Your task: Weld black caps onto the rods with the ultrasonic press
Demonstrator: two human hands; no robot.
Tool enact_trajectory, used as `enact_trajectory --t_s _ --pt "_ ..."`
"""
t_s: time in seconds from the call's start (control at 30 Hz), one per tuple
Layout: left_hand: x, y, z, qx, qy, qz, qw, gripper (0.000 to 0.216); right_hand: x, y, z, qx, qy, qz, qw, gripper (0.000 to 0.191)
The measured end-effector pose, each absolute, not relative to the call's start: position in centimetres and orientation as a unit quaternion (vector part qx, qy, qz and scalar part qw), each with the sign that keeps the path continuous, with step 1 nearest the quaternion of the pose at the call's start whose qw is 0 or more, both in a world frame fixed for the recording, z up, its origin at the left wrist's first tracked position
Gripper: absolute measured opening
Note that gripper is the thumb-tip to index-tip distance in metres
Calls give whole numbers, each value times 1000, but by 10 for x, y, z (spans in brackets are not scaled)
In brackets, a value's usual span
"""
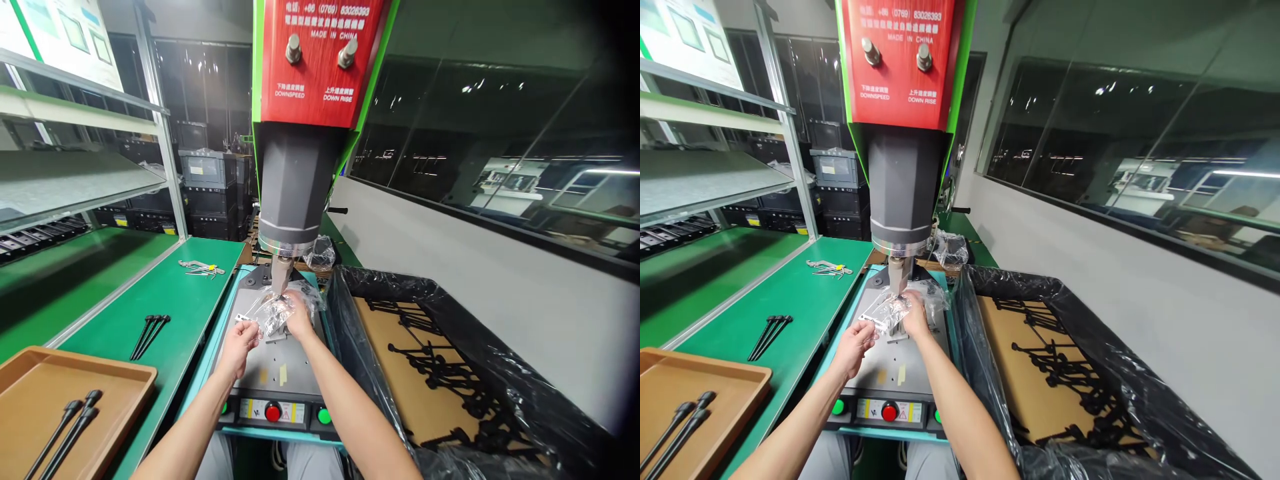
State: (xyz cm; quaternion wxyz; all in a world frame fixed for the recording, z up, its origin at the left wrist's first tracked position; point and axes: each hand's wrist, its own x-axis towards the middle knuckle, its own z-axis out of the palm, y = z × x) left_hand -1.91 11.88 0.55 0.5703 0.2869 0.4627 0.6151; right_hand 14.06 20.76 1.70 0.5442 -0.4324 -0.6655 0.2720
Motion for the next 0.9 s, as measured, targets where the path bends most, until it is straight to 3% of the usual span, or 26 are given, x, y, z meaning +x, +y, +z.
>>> enact_trajectory --t_s 0.37,0.47,0.53,0.7,0.9 --pt "-23 78 -26 265 566 584 518 45 160 64 -17 -429 -597 416 535 24" --pt "-20 49 -27 359 565 588 453 48 159 51 -5 -398 -612 402 553 27" --pt "-15 29 -19 474 520 554 446 44 155 50 4 -360 -570 455 582 28" --pt "-7 -3 8 549 428 437 570 38 142 50 24 -311 -372 609 628 34" --pt "-29 -18 18 489 437 434 617 43 140 51 34 -294 -366 626 623 38"
